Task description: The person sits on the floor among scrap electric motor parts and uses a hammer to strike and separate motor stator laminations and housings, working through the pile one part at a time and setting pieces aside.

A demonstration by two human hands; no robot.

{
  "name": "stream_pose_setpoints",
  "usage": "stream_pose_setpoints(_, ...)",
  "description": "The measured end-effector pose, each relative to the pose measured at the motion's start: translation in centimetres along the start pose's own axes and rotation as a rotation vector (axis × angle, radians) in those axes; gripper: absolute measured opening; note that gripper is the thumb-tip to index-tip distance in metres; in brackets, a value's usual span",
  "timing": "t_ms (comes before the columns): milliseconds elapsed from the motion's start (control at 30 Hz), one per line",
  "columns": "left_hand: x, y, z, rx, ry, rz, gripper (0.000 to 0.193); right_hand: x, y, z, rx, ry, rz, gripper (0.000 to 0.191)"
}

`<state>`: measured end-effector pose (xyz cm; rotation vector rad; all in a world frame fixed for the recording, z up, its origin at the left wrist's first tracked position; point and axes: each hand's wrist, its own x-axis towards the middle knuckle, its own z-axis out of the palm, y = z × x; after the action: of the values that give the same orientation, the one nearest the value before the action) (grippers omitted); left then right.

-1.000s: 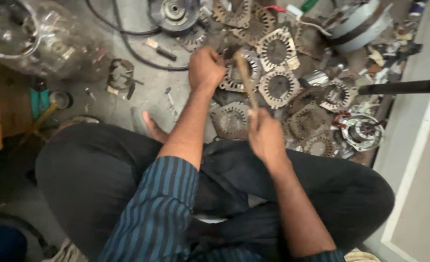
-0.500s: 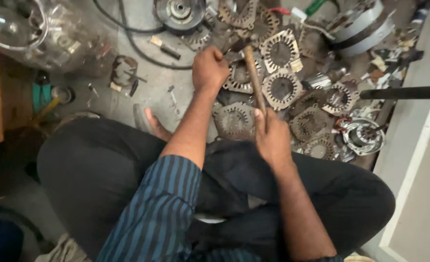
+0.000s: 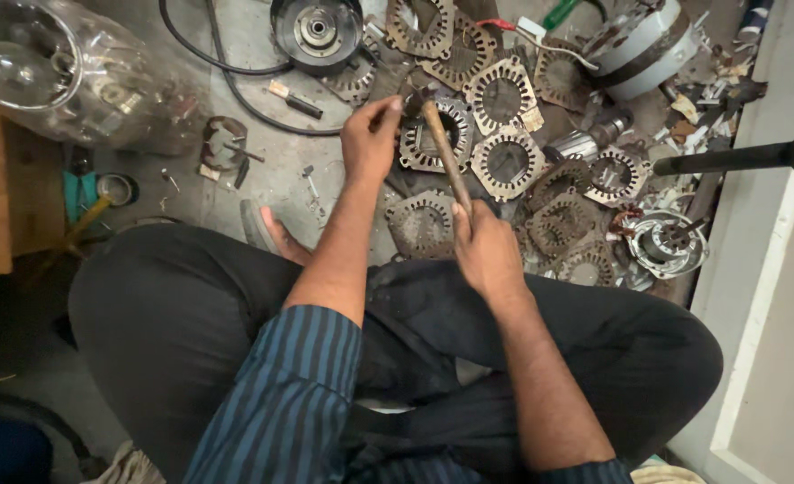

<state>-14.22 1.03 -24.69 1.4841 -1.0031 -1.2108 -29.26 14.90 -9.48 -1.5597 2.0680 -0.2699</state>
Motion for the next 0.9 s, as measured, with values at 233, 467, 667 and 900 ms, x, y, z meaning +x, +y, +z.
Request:
stream_pose_setpoints(233,0.4,-0.9,0.8,-0.092,0.043,0.089,0.025,-0.9,-0.8,-0.8,0.120,0.127,-0.004,0.038)
stream_pose_setpoints(467,0.1,-0.5,0.9,-0.006,0.104,0.034,0.024,-1.0,-0.7,-0.4,-0.030,0.105,0.022,0.038)
stream_pose_setpoints(667,0.0,-0.6,1.0,0.048,0.188,0.055,0.026,-1.1,0.1,0.3,0.140,0.171,0.000,0.038)
stream_pose_setpoints(900,-0.1,-0.5,1.3,0.130,0.208,-0.035,0.028,-1.1,0.2,0.6,0.054,0.145,-0.043,0.036)
